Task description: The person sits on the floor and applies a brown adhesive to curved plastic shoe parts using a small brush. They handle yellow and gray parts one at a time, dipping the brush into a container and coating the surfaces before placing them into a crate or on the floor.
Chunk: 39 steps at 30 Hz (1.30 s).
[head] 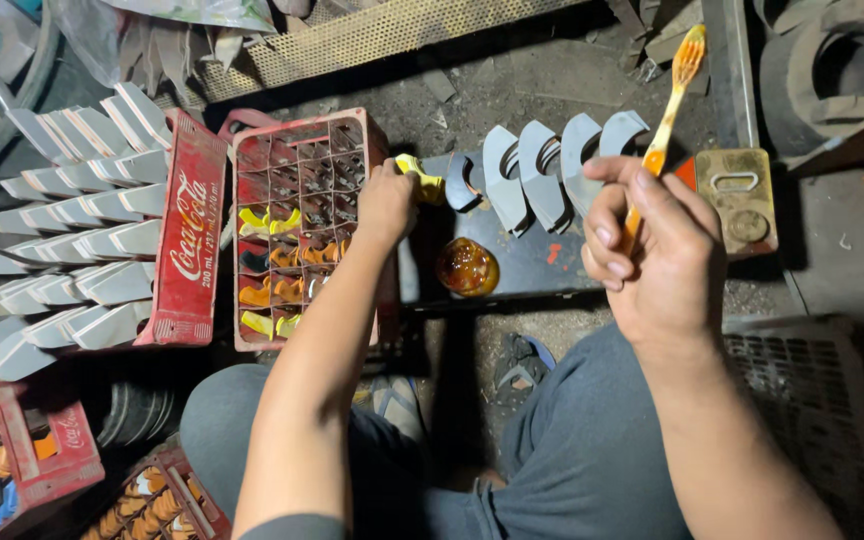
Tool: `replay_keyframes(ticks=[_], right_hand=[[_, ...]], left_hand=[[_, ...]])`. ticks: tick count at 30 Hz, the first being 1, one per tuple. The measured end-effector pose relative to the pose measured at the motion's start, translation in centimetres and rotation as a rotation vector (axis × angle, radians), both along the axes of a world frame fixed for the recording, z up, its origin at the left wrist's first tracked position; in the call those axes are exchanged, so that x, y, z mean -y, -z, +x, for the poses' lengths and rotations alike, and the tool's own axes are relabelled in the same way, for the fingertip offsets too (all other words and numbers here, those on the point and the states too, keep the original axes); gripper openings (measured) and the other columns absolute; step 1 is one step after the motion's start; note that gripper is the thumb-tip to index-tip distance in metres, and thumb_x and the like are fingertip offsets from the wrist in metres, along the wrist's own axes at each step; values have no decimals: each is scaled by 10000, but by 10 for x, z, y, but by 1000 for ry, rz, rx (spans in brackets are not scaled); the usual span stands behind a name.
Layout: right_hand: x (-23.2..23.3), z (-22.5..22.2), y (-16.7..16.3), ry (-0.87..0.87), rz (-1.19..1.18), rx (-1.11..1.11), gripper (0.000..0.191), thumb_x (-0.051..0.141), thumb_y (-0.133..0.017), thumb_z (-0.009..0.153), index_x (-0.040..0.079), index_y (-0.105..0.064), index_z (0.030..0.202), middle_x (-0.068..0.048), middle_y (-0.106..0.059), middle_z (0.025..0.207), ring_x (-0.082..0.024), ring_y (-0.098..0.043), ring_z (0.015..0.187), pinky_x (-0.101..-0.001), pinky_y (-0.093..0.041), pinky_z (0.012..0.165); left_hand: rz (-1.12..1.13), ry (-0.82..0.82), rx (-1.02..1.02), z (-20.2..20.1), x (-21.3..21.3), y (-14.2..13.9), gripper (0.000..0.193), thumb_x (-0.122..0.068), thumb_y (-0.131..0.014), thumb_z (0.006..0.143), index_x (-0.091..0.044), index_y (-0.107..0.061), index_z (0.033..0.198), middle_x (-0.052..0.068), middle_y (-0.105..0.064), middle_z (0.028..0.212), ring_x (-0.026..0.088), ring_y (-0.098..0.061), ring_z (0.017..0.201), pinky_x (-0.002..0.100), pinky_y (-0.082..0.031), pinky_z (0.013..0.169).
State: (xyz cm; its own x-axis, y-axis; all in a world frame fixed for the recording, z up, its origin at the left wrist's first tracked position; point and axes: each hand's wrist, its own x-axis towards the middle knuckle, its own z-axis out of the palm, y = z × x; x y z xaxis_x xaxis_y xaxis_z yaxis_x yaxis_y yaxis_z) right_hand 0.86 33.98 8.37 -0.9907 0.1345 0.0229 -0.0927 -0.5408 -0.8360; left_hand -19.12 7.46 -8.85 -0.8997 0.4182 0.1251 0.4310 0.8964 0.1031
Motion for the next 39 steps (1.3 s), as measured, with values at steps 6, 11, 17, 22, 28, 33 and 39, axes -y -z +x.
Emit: replay_keyframes(ticks=[6, 11, 17, 22, 28, 33, 39], right_hand=[[-1, 1, -8, 35, 8, 36, 361, 234, -435, 1121, -88, -568, 1216, -63, -491, 747, -87, -373, 537, -231, -301, 485], [7, -4, -11, 10, 44, 74, 345, 211, -441, 1108, -98, -566, 1197, -68, -491, 743, -87, -382, 551, -229, -311, 495], [13, -6, -12, 16, 96, 68, 343, 199, -429, 1112, -102, -575, 1187, -67, -491, 744, -82, -374, 551, -227, -314, 494], [16, -7, -7, 18, 128, 91, 334, 202, -441, 1110, -97, -575, 1175, -65, -490, 744, -80, -373, 553, -225, -314, 492], [18, -15, 11, 32, 154, 122, 268, 173, -516, 1079, -71, -597, 1156, -50, -504, 750, -57, -370, 531, -214, -306, 464], [40, -41, 30, -10, 179, 168, 202, 127, -608, 984, -32, -581, 1105, -47, -593, 808, -34, -359, 486, -214, -273, 401], [96, -44, 35, -103, 108, 331, 213, 272, -595, 987, 62, -608, 1017, 38, -615, 757, -16, -356, 406, -204, -250, 326]], left_hand=[[-151, 167, -12, -23, -16, 2, 550, -91, -814, 603, -149, -711, 1140, 161, -562, 1152, 348, -549, 1100, 443, -495, 880], [-179, 245, -115, -28, -15, 11, 111, -129, -686, 862, -113, -714, 969, 130, -608, 1123, 307, -571, 1101, 417, -464, 892], [-222, 303, -157, -34, -9, 22, 139, -134, -650, 822, -95, -714, 940, 89, -657, 1080, 271, -586, 1103, 412, -460, 912], [-180, 322, -198, -35, -4, 24, 164, -137, -655, 809, -102, -723, 955, 71, -681, 1048, 258, -601, 1079, 405, -457, 907], [-71, 277, -124, -25, -3, -5, 295, -145, -737, 739, -110, -707, 1031, 77, -678, 985, 288, -659, 967, 435, -488, 837], [395, 367, -176, 19, 6, -86, 490, -107, -763, 794, -50, -650, 1267, 128, -675, 1188, 356, -695, 994, 422, -572, 815], [638, 476, -273, 144, 35, -159, 397, -53, -734, 912, -72, -650, 1300, 90, -672, 1338, 279, -731, 1112, 364, -603, 927]])
